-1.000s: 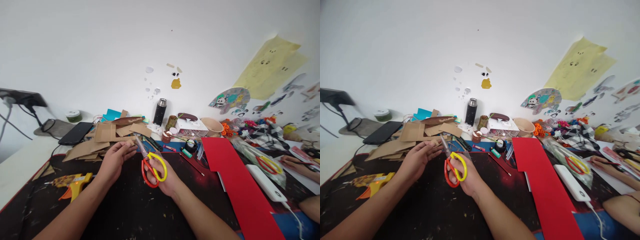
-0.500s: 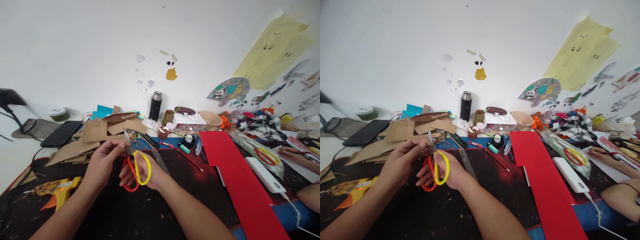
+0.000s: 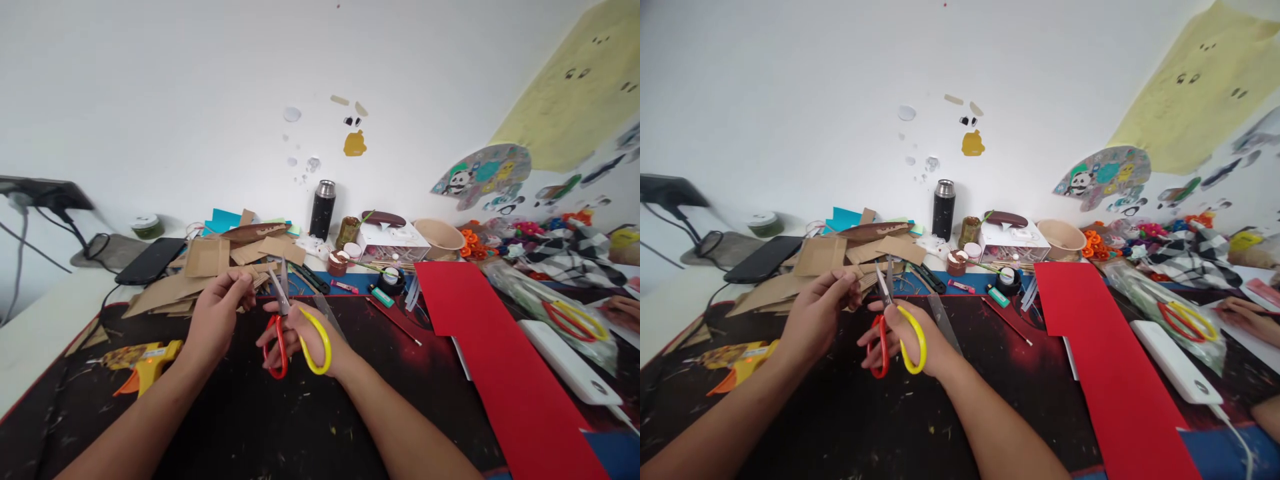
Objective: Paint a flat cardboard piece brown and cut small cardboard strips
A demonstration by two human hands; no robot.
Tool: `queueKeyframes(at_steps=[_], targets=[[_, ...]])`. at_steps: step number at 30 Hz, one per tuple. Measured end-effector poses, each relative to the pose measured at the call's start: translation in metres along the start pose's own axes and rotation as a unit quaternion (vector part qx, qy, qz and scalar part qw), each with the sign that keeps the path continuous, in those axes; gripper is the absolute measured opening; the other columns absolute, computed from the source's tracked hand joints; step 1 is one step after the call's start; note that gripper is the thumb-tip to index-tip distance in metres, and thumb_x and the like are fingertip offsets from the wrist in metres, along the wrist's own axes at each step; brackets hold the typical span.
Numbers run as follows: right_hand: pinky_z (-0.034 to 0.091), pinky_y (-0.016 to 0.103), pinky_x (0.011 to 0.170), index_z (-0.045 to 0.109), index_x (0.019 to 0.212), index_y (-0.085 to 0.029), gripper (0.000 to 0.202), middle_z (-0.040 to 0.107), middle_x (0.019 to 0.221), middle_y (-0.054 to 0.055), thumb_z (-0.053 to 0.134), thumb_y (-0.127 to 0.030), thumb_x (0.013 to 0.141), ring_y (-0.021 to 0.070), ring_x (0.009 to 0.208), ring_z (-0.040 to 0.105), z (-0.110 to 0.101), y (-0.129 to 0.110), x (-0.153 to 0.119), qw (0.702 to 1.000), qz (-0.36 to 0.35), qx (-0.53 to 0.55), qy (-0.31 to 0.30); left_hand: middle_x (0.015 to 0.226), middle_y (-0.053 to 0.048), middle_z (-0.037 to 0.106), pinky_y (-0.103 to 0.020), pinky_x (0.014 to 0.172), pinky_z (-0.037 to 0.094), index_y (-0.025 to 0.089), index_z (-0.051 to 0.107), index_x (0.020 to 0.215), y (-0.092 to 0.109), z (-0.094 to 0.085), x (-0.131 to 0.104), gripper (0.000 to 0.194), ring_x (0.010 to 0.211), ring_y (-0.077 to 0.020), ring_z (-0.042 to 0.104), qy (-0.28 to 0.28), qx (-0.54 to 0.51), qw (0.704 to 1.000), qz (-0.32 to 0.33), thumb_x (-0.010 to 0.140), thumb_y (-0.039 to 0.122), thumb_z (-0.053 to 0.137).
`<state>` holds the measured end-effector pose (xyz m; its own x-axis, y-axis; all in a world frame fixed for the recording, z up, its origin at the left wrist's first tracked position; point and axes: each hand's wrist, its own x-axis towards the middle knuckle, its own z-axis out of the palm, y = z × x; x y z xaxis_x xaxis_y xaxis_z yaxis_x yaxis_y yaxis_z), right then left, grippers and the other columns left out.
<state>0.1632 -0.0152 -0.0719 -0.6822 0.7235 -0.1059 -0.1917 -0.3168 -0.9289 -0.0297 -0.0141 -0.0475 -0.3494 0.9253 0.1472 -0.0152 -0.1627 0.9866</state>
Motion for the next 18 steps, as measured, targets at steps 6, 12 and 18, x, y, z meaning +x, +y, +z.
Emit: queueKeyframes(at_steps=[6,12,18], targets=[[0.047,0.022,0.042,0.069,0.114,-0.019,0.079,0.069,0.074,-0.003,0.072,-0.094,0.09,0.0119,0.044,0.062,0.003,0.007,0.001,0.992,-0.024,-0.092,0.086,0.063,0.001,0.062,-0.032,0.062,0.047,0.027,0.065,0.066,0.0,-0.002,0.0,0.045,0.062,-0.019,0.056,0.007,0.052,0.998,0.027,0.088,0.062,0.082],[0.041,0.019,0.038,0.07,0.113,-0.021,0.066,0.063,0.069,-0.007,0.075,-0.084,0.095,0.0095,0.041,0.056,0.004,0.005,-0.001,0.984,-0.031,-0.141,0.109,0.064,0.001,0.064,-0.032,0.064,0.05,0.027,0.067,0.07,0.003,0.002,-0.007,0.042,0.063,-0.019,0.059,-0.009,0.083,0.996,0.037,0.088,0.062,0.082],[0.041,0.021,0.041,0.069,0.105,-0.022,0.059,0.058,0.066,-0.008,0.08,-0.079,0.093,0.0092,0.042,0.052,0.01,0.002,-0.003,0.98,-0.015,-0.169,0.101,0.064,0.002,0.065,-0.032,0.062,0.05,0.027,0.066,0.075,0.003,0.004,-0.009,0.041,0.061,-0.0189,0.061,-0.021,0.083,0.996,0.036,0.087,0.063,0.083]])
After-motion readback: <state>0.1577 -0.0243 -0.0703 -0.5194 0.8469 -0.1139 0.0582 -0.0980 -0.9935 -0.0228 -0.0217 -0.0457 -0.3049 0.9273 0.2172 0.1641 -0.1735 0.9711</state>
